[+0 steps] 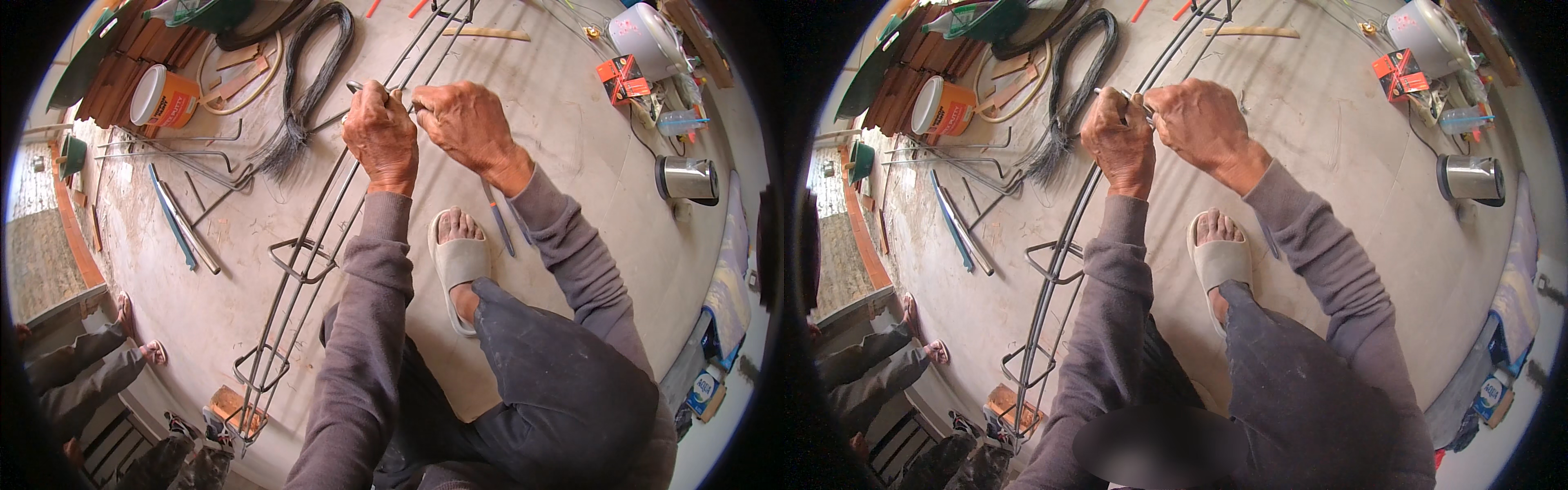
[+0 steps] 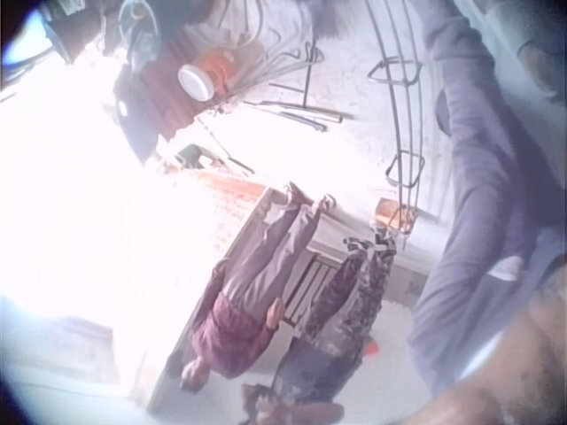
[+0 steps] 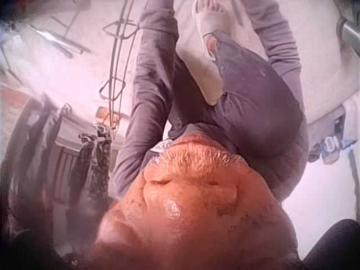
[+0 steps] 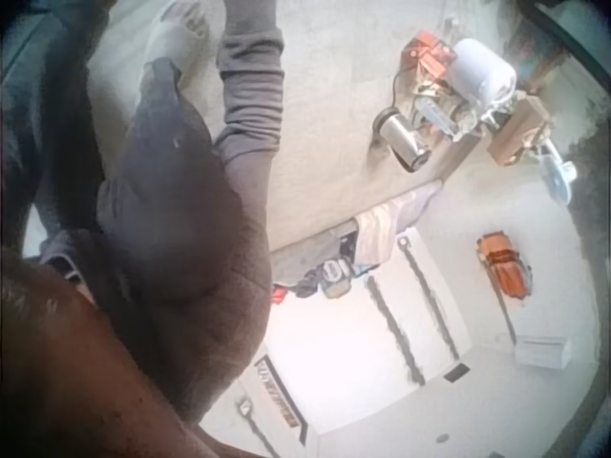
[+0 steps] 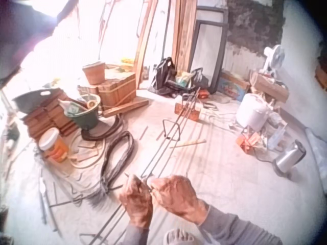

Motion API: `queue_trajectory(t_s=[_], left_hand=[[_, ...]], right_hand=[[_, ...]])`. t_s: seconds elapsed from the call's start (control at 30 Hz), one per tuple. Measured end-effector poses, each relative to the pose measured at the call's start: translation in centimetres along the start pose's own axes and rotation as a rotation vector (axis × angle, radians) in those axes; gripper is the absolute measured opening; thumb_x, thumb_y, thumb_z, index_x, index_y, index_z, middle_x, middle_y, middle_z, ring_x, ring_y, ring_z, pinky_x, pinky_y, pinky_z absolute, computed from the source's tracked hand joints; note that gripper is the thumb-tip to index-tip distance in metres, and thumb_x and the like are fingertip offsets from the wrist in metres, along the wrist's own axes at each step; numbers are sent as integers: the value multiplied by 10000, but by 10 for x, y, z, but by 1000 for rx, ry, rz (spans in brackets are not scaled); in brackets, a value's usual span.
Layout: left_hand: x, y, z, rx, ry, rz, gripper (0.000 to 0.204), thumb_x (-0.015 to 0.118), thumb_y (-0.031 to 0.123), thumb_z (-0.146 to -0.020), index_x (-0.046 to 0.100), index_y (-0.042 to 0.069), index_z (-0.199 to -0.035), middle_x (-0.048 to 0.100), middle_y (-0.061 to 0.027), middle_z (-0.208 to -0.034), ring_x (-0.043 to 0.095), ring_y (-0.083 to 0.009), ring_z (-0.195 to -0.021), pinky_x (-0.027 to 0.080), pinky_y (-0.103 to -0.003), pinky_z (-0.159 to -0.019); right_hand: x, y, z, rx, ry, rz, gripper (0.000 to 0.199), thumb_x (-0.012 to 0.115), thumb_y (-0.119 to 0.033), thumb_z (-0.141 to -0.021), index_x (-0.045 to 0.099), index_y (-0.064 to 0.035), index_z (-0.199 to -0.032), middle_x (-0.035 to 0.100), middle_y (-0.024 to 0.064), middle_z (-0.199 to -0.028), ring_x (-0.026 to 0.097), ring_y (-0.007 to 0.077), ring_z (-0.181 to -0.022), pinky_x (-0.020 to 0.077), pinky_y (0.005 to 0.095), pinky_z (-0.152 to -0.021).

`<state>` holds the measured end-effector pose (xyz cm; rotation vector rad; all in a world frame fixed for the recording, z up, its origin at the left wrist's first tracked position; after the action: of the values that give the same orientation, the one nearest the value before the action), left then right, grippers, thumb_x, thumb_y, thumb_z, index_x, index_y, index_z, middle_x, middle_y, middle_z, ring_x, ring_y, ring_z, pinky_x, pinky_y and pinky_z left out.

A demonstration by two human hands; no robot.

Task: The person sits on the floor and uses pliers to twist wire ties around a metal frame structure. They repeatedly wrap and tighten the wire at various points along the frame to secure its components.

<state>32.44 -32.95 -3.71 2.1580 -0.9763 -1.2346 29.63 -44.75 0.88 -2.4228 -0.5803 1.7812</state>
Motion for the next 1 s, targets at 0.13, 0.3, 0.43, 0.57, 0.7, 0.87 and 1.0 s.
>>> queue_trajectory(t_s=[0.13,0.3,0.43,0.57,0.7,0.87,1.0], left_hand=[[1,-3,0,-38,20,110,263,747,72,-827,491,34,-787,572,-126,-712,578,-331,-628,440,-434,-595],[1,-6,0,-84,38,191,285,749,53,-819,472,40,-756,537,-116,-652,531,-294,-576,421,-393,-577],[1,-9,1,-60,33,204,282,747,57,-819,473,40,-755,539,-116,-652,523,-287,-569,417,-387,-577],[0,-13,3,-59,-9,225,271,743,70,-826,481,34,-765,553,-116,-666,547,-292,-586,427,-398,-589],[-1,-10,2,-40,-37,213,224,740,54,-808,518,30,-793,578,-118,-694,582,-298,-612,449,-409,-609],[-3,-19,2,-29,-73,242,147,742,3,-798,626,25,-886,673,-66,-713,645,-125,-628,503,-290,-622],[-4,-23,3,-2,-119,283,227,723,-29,-797,719,23,-1018,687,-56,-747,654,-100,-646,508,-268,-626]], right_hand=[[-2,10,-19,-219,9,181,64,625,-154,-877,662,-128,-832,699,92,-744,723,265,-724,579,414,-644],[-7,21,-50,-321,-41,311,72,608,-159,-887,672,-150,-857,711,87,-793,730,247,-807,584,406,-697],[7,36,-67,-382,43,285,165,629,-201,-917,570,-99,-802,646,95,-714,693,279,-729,546,409,-657],[24,40,-85,-374,-20,306,165,601,-213,-923,593,-100,-802,653,101,-722,701,291,-765,556,422,-681],[40,46,-97,-424,-64,308,138,596,-191,-901,610,-103,-796,662,107,-748,703,293,-807,558,433,-697],[37,40,-95,-352,-139,286,126,589,-177,-905,674,-109,-842,705,129,-847,725,285,-855,582,420,-749],[36,41,-91,-356,-121,292,150,566,-159,-918,696,-106,-866,723,131,-878,733,277,-864,594,414,-761]])
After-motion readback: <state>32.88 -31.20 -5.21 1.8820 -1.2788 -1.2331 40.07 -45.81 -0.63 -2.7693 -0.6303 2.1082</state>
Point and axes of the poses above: each hand's wrist, its own z-axis away from the middle knuckle, its own x-axis out of the palm, y = z × x, the point moved 3 cm from there along -z, towards the middle knuckle
